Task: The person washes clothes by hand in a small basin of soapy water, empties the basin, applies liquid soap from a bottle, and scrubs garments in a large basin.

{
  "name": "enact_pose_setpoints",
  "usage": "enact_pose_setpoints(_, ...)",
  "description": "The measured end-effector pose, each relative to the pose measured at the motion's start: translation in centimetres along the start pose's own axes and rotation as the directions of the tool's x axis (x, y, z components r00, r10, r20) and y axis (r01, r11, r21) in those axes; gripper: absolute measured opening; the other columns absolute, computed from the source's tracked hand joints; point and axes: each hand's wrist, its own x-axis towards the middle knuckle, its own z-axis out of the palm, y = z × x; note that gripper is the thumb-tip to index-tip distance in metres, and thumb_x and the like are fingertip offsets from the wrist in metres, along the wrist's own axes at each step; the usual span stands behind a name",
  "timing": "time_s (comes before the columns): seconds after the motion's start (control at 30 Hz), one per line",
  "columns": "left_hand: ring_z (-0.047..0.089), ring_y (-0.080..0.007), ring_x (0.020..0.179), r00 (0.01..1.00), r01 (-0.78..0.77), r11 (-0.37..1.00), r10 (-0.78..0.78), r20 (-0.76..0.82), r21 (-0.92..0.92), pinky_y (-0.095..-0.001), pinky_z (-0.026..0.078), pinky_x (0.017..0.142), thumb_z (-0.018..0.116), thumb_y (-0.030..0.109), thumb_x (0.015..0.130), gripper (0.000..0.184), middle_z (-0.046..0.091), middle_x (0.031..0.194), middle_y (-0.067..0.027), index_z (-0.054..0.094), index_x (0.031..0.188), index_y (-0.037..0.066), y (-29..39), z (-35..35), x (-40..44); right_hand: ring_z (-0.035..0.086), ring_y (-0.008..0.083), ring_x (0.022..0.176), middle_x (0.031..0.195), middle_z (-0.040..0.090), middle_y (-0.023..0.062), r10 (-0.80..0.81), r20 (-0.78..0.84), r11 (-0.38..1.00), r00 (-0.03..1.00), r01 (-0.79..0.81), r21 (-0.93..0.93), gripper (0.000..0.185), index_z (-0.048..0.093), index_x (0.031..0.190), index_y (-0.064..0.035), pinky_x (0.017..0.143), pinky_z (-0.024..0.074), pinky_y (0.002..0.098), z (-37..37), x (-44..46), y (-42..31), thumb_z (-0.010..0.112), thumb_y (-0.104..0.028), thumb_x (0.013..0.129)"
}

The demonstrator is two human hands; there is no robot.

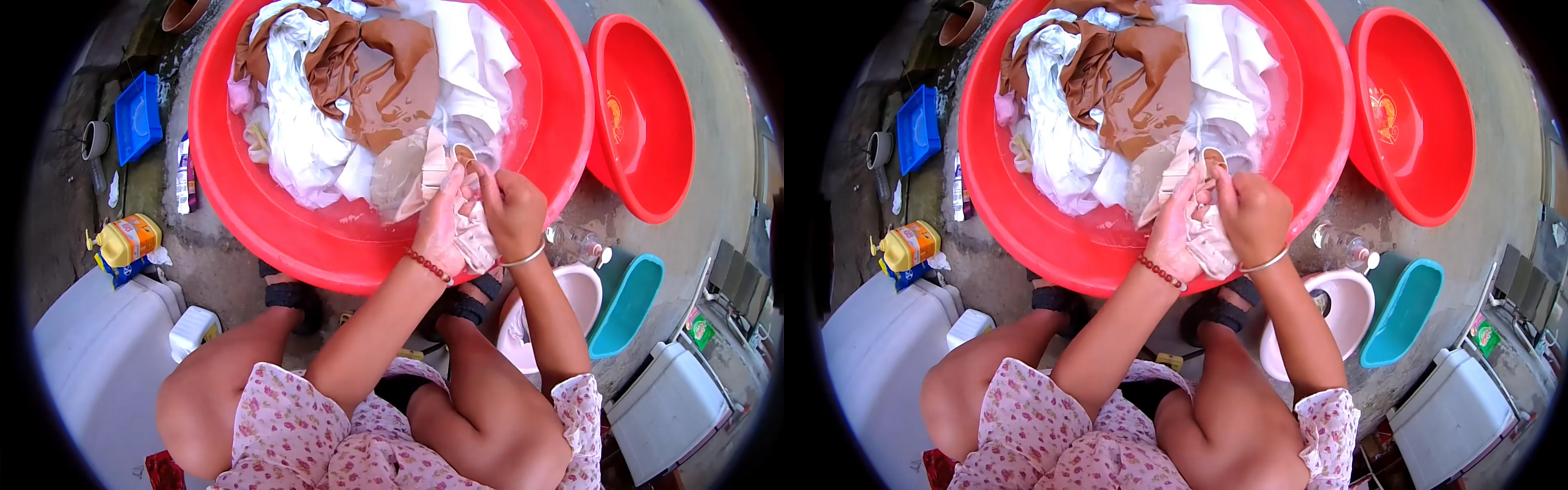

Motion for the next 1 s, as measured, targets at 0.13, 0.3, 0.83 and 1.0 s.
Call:
enact_pose_setpoints(0.13, 0.061, -0.0198, 0.085, 0.986, -0.053, 0.989, 0.073, 0.149, -0.138, -0.0336, 0.051, 0.077, 0.055, 0.04, 0.087, 0.035, 0.062, 0.091, -0.0044, 0.055, 0.102, 0.008, 1.6, 1.0, -0.4, 0.035, 0.0062, 0.045, 0.048, 0.037, -0.0041, 0.61, 0.432, 0.247, 0.665, -0.677, 0.694, 0.052, 0.046, 0.053, -0.0047, 0.04, 0.0294, 0.0268, -0.4, 2.1, 3.0, 0.052, -0.042, 0.089)
enact_pose_setpoints(0.3, 0.058, -0.0172, 0.097, 0.975, -0.116, 0.993, 0.117, 0.189, -0.012, -0.0329, 0.047, 0.085, 0.061, 0.02, 0.084, 0.03, 0.06, 0.102, -0.0028, 0.054, 0.112, 0.012, -0.1, 1.1, -0.1, 0.042, 0.0118, 0.043, 0.047, 0.041, 0.0032, 0.449, 0.099, 0.776, 0.888, -0.443, 0.449, 0.041, 0.051, 0.058, -0.002, 0.042, 0.0326, 0.0303, -0.3, 0.6, 1.9, 0.054, -0.028, 0.089)
enact_pose_setpoints(0.83, 0.059, -0.0179, 0.093, 0.885, -0.443, 0.722, 0.447, 0.13, 0.532, -0.0311, 0.048, 0.08, 0.048, 0.021, 0.09, 0.025, 0.061, 0.1, -0.0093, 0.054, 0.104, 0.002, -1.4, -1.0, -0.5, 0.047, 0.0253, 0.041, 0.048, 0.045, 0.0094, -0.219, -0.074, 0.975, 0.973, 0.221, 0.013, 0.028, 0.05, 0.054, -0.0067, 0.039, 0.0363, 0.0346, -0.4, -0.9, -2.5, 0.064, -0.015, 0.077)
enact_pose_setpoints(1.0, 0.059, -0.0164, 0.074, 0.981, 0.137, 0.985, -0.15, 0.127, 0.104, -0.029, 0.049, 0.064, 0.052, 0.017, 0.086, 0.017, 0.057, 0.082, -0.0053, 0.056, 0.096, 0.005, 0.4, -3.5, 1.9, 0.046, 0.0273, 0.041, 0.049, 0.045, 0.0126, -0.307, 0.013, 0.946, 0.952, 0.304, 0.11, 0.028, 0.052, 0.056, -0.0036, 0.04, 0.0352, 0.0342, -2.5, -2.7, -7.0, 0.055, -0.009, 0.083)
